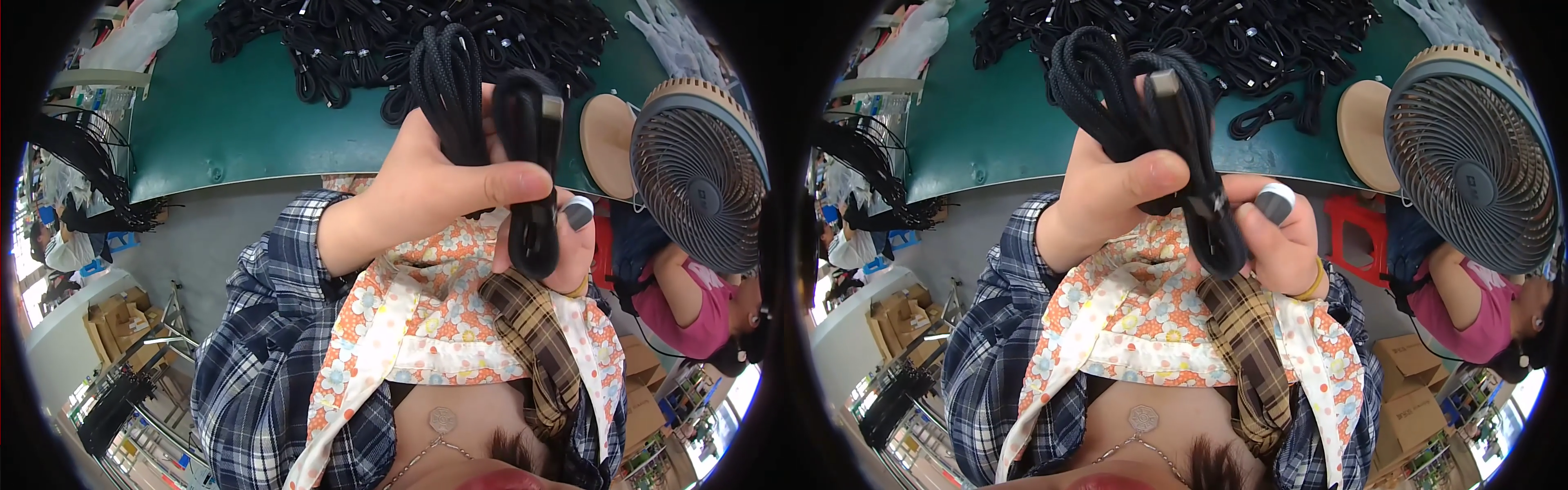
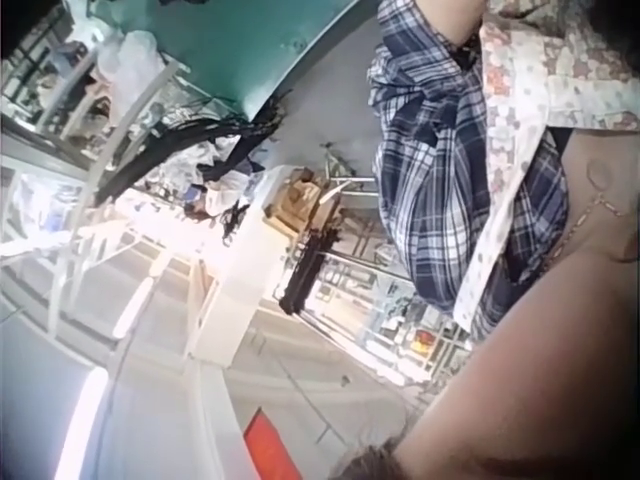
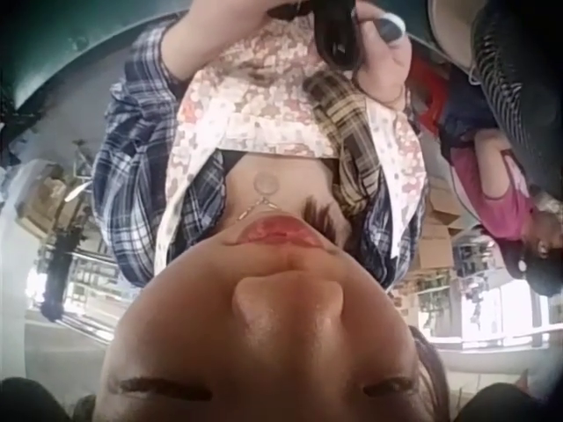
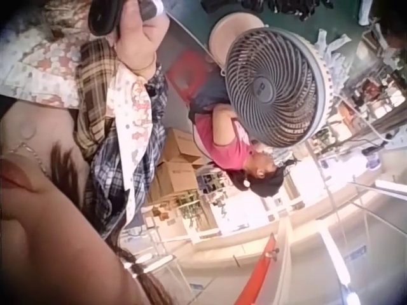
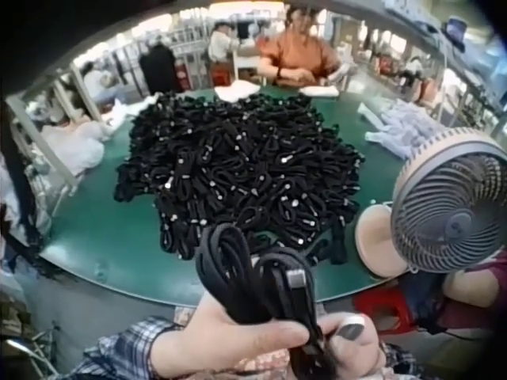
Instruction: The person picks up a fan and sets it aside, then picks up a bundled cable and touches the connectors with a small white object. They then pick up a second bundled cable and hold both together while touching the connectors with the white object.
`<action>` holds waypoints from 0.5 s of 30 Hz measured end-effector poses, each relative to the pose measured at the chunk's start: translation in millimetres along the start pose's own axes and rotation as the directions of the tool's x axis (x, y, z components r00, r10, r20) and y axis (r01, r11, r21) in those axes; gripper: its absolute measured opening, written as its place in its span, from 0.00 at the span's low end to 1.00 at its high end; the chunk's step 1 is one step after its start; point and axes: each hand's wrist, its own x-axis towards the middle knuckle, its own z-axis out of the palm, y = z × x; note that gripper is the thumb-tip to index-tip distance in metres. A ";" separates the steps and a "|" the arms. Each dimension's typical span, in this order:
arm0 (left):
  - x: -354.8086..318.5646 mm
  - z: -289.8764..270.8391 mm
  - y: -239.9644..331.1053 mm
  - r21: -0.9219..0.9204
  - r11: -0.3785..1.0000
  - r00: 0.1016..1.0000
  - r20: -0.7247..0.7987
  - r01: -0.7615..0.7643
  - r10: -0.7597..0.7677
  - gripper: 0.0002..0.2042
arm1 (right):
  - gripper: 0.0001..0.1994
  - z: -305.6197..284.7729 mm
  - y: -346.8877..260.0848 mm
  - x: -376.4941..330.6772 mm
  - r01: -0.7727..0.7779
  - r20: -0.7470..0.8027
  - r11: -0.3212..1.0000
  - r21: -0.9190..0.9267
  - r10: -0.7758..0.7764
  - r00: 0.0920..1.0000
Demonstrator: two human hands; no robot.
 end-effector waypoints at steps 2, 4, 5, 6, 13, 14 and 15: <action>0.3 -1.6 -2.4 0.015 1.000 0.999 -0.044 0.007 -0.006 0.15 | 0.25 -4.2 2.3 3.3 0.090 0.066 0.996 0.013 -0.090 0.994; 0.4 -3.0 -4.9 0.044 0.999 0.992 -0.127 0.023 -0.017 0.15 | 0.26 -4.0 2.7 4.0 0.134 0.098 0.991 0.023 -0.135 0.986; 0.3 -2.7 -3.7 0.046 0.999 0.992 -0.129 0.024 -0.018 0.15 | 0.27 -2.2 3.0 4.3 0.136 0.088 0.991 0.005 -0.136 0.987; -0.1 -1.3 -1.2 0.079 0.996 0.991 -0.132 0.041 -0.030 0.15 | 0.28 -0.3 3.1 4.4 0.138 0.079 0.990 -0.013 -0.136 0.988; -1.8 5.1 4.9 0.125 0.990 0.987 -0.153 0.068 -0.049 0.16 | 0.29 3.3 -3.3 3.5 0.106 0.096 0.994 -0.032 -0.102 0.990; -2.0 5.6 5.6 0.121 0.989 0.985 -0.161 0.080 -0.060 0.16 | 0.29 3.7 -3.9 3.4 0.106 0.101 0.994 -0.033 -0.102 0.990; -2.3 6.0 6.0 0.115 0.989 0.983 -0.169 0.092 -0.072 0.16 | 0.28 3.9 -4.1 3.2 0.105 0.106 0.994 -0.034 -0.101 0.989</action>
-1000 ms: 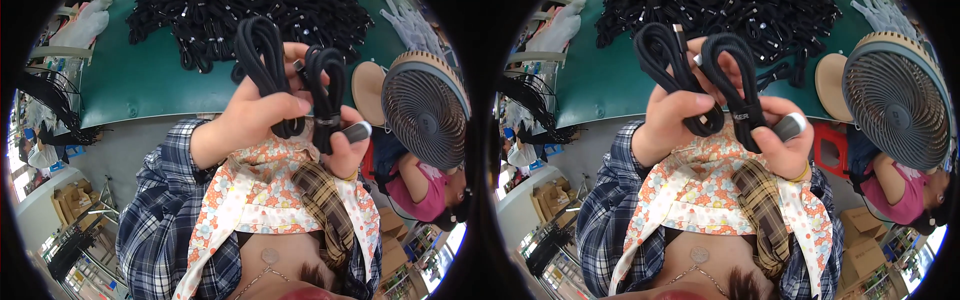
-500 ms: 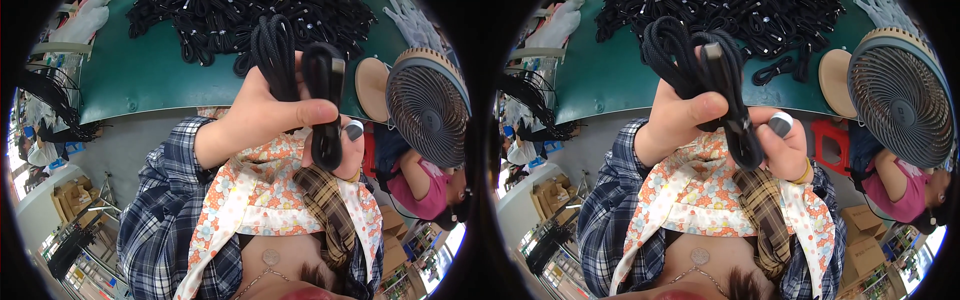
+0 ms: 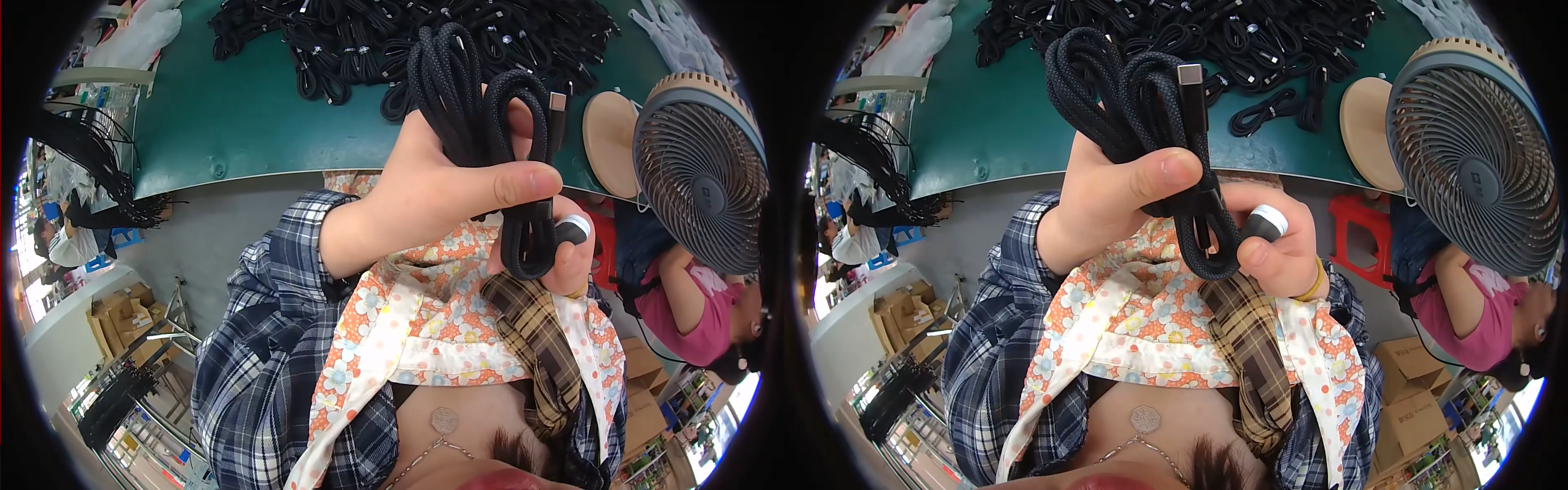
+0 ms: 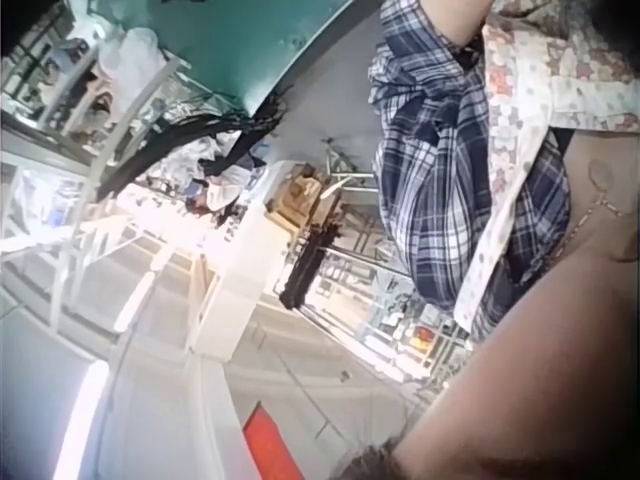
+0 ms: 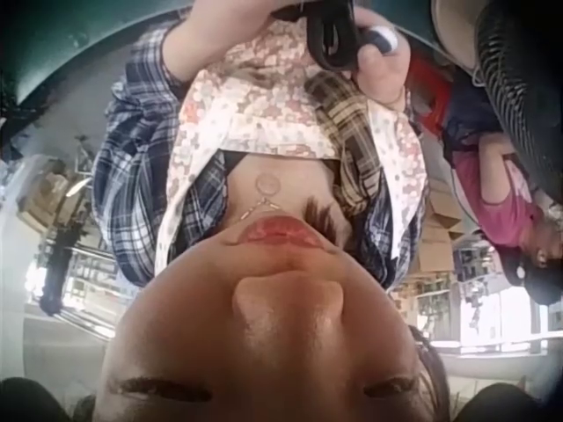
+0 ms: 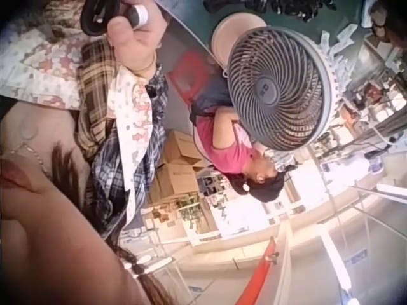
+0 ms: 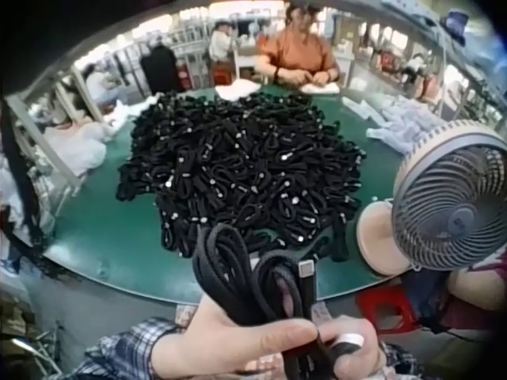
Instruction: The person picks up a fan and sets it aside, then picks up a bundled cable and touches the connectors with a small white object. They then pick up a second bundled cable and hold both together while touching the connectors with the white object.
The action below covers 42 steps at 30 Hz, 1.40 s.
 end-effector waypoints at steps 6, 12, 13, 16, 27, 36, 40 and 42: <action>0.8 -1.3 -2.3 -0.025 1.000 1.000 0.009 0.006 -0.005 0.17 | 0.26 -1.5 1.1 -0.4 0.005 0.063 0.999 0.039 -0.007 0.998; -0.4 -1.0 -2.3 0.006 1.000 1.000 0.023 0.011 -0.011 0.17 | 0.23 -3.3 3.3 0.2 0.062 0.119 0.997 0.039 -0.067 0.991; -0.8 0.1 -1.6 -0.013 1.000 1.000 0.008 0.027 -0.026 0.17 | 0.23 -3.9 3.6 -0.1 0.063 0.119 0.997 0.040 -0.067 0.991; -2.0 1.4 2.0 0.019 0.999 0.999 -0.010 0.043 -0.043 0.16 | 0.21 -6.1 4.4 -1.3 0.049 0.134 0.999 0.016 -0.051 0.990; 0.8 -3.2 -7.6 -0.140 0.989 0.995 -0.084 -0.056 0.045 0.14 | 0.26 2.5 -1.2 0.8 0.036 0.006 0.996 0.083 -0.036 0.999; 2.3 -4.1 -7.0 -0.153 0.982 0.992 -0.077 -0.115 0.104 0.13 | 0.28 1.0 -3.0 -0.4 0.041 -0.058 0.998 0.037 -0.038 0.998; 2.3 -6.6 -7.2 -0.142 0.982 0.991 -0.066 -0.127 0.118 0.13 | 0.29 7.8 -0.2 1.2 0.062 -0.108 0.998 0.006 -0.061 0.992; 2.1 -6.4 -7.4 -0.134 0.982 0.990 -0.062 -0.132 0.125 0.13 | 0.29 7.2 -0.3 0.9 0.064 -0.107 0.998 0.020 -0.061 0.992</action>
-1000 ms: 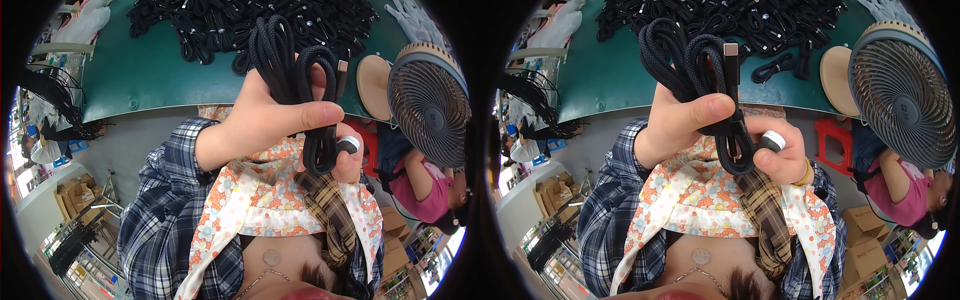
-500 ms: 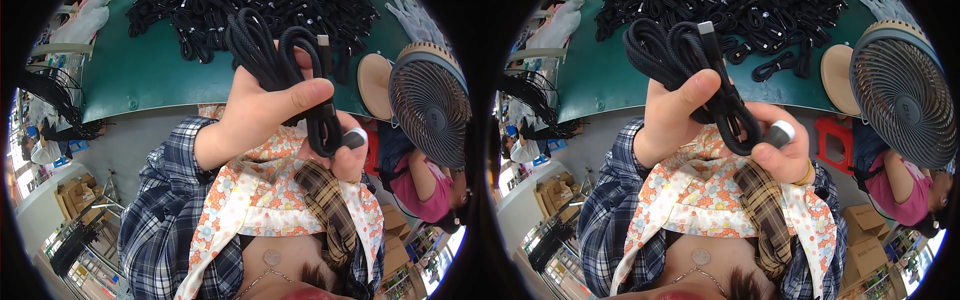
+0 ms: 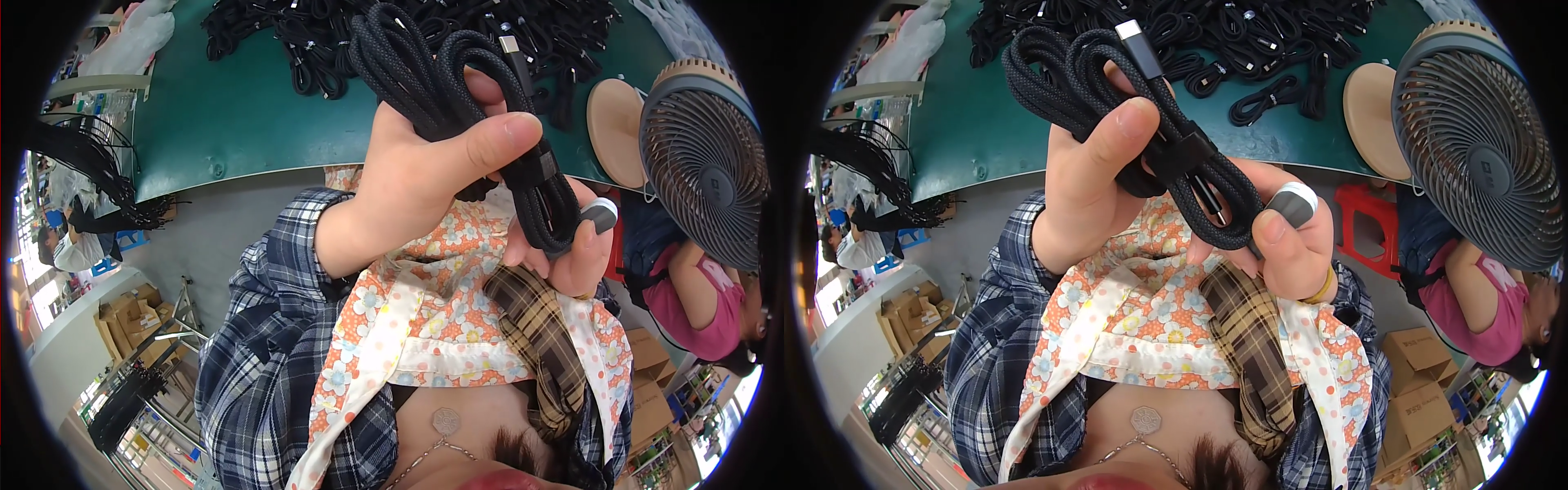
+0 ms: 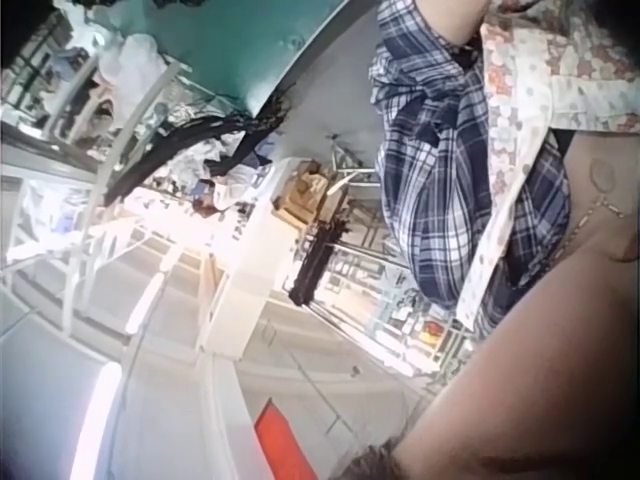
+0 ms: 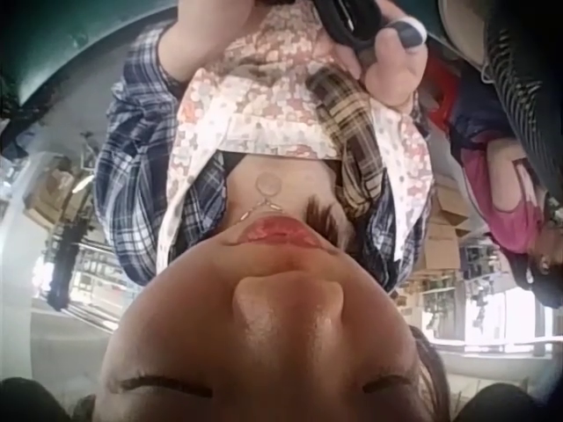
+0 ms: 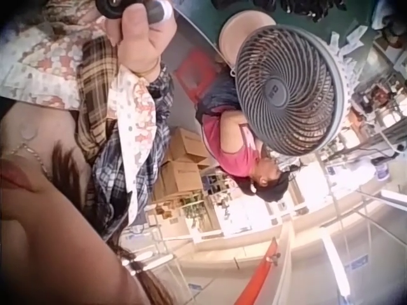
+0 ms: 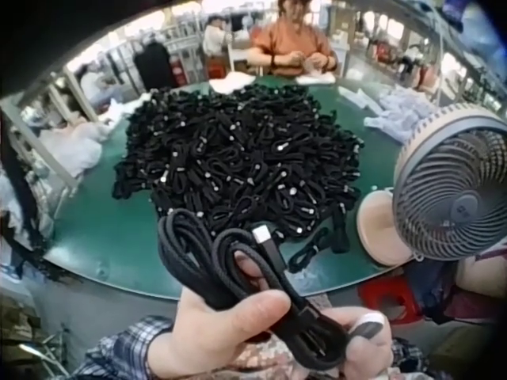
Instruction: The person picks up a fan and sets it aside, then picks up a bundled cable and touches the connectors with a small white object. They then pick up a second bundled cable and hold both together while touching the connectors with the white object.
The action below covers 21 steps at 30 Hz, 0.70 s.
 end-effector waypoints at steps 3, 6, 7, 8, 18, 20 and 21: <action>-0.9 3.2 1.9 -0.005 0.998 0.998 -0.031 0.056 -0.056 0.14 | 0.28 -2.2 1.4 0.2 0.002 0.006 1.000 0.024 -0.002 1.000; 2.6 -5.9 -6.7 0.093 0.993 0.994 0.089 -0.066 0.058 0.19 | 0.23 -7.9 9.8 0.1 0.187 -0.078 0.980 -0.065 -0.192 0.978; 3.1 -7.3 -8.4 0.137 0.982 0.982 0.153 -0.130 0.109 0.22 | 0.23 -8.7 7.1 0.4 0.188 -0.078 0.980 -0.066 -0.193 0.978; 3.5 -7.1 -8.4 0.136 0.982 0.982 0.154 -0.129 0.108 0.22 | 0.22 -9.9 1.6 1.4 0.284 -0.047 0.878 -0.386 -0.326 0.944; 0.5 -8.7 -6.3 0.064 0.991 0.959 0.263 -0.122 0.101 0.25 | 0.23 -10.8 4.3 8.3 0.596 0.185 0.236 -0.768 -0.808 0.559; 0.8 -9.1 -6.1 0.046 0.991 0.952 0.288 -0.123 0.105 0.26 | 0.23 -12.7 6.4 10.1 0.604 0.193 0.209 -0.769 -0.825 0.531; 0.3 -8.8 -5.7 0.037 0.994 0.957 0.278 -0.103 0.089 0.26 | 0.24 -13.5 7.2 11.1 0.613 0.203 0.182 -0.769 -0.840 0.504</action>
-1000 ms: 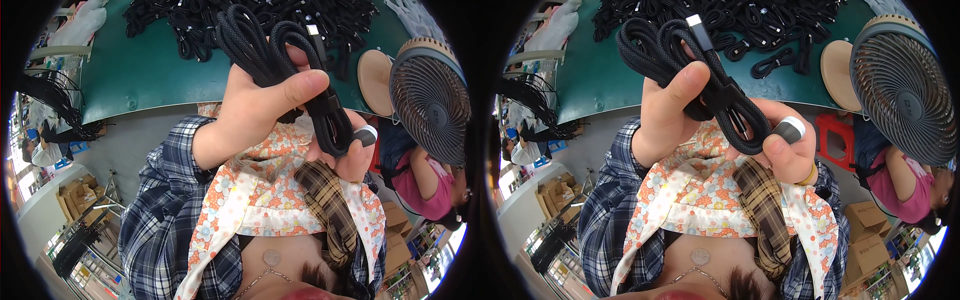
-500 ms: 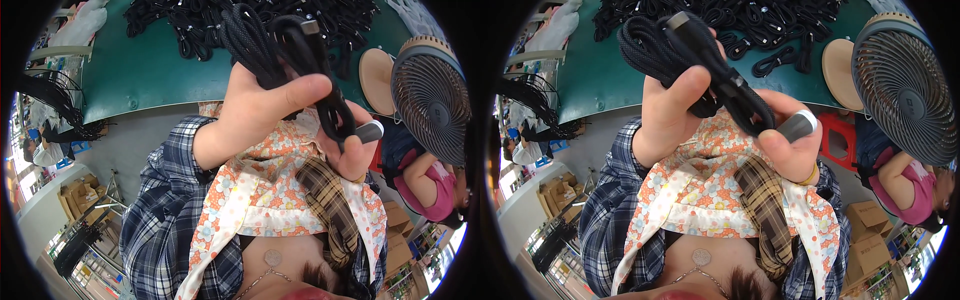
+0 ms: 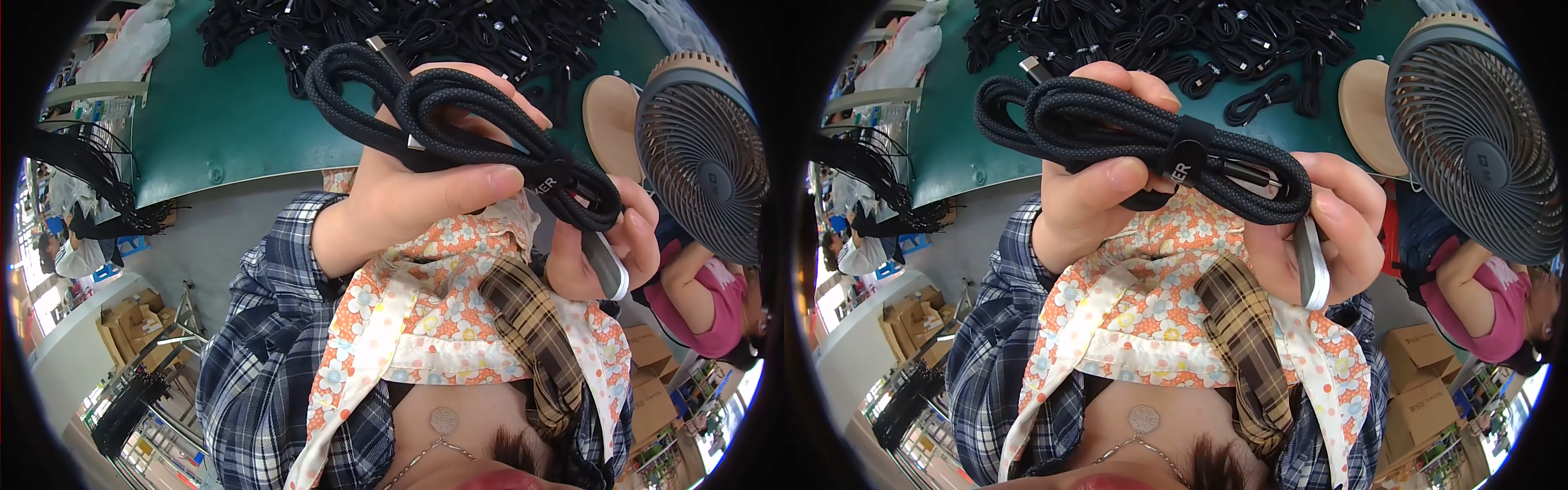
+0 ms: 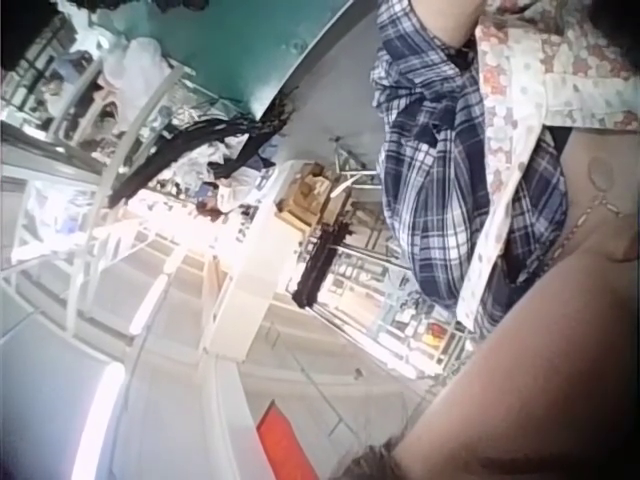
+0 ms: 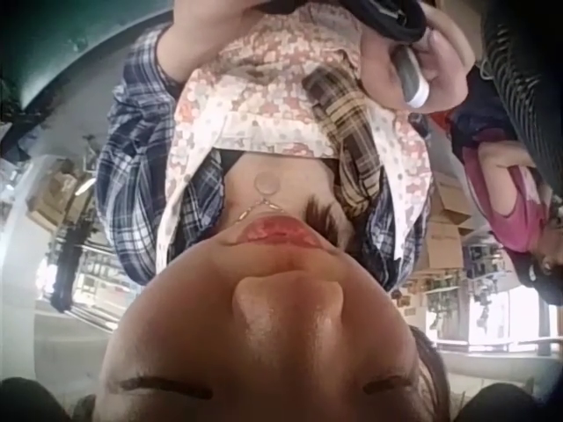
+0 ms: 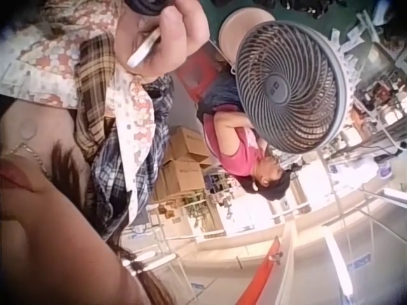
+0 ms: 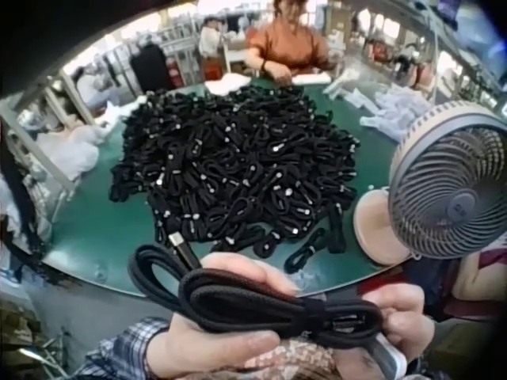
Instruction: The person picks up a fan and sets it aside, then picks up a bundled cable and touches the connectors with a small white object. They then pick up a second bundled cable and hold both together while touching the connectors with the white object.
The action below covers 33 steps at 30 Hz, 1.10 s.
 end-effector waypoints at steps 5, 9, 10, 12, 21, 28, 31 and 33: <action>2.3 -4.1 0.4 0.010 0.999 0.995 0.085 0.051 -0.052 0.26 | 0.22 -3.8 1.5 7.1 0.179 0.132 0.977 -0.117 -0.164 0.978; 2.3 4.6 -3.6 -0.381 0.912 0.988 0.080 0.153 -0.132 0.23 | 0.21 -19.9 -6.5 4.1 0.068 0.245 0.980 -0.186 -0.021 0.969; 3.5 6.7 -4.6 -0.573 0.798 0.981 0.076 0.187 -0.176 0.22 | 0.21 -18.7 -5.5 2.5 0.070 0.240 0.981 -0.180 -0.025 0.970; 5.0 4.5 -5.7 -0.611 0.768 0.979 0.058 0.190 -0.196 0.22 | 0.21 -17.2 -2.7 -4.0 -0.002 0.078 0.988 -0.155 0.015 0.997; 4.0 6.2 -20.7 -0.634 0.752 0.983 0.127 0.184 -0.133 0.29 | 0.19 2.6 -11.2 2.2 -0.085 0.170 0.952 -0.295 0.140 0.975; 5.2 -1.6 -26.8 -0.717 0.668 0.977 0.198 0.199 -0.078 0.28 | 0.18 4.6 -10.3 7.4 -0.141 0.264 0.945 -0.296 0.222 0.939; 7.0 -3.3 -24.9 -0.794 0.553 0.966 0.241 0.253 -0.097 0.28 | 0.19 2.9 -13.3 8.4 -0.146 0.303 0.948 -0.283 0.233 0.924; 6.8 -4.9 -24.7 -0.767 0.581 0.961 0.245 0.271 -0.125 0.29 | 0.20 0.9 -13.9 8.9 -0.134 0.370 0.957 -0.258 0.226 0.901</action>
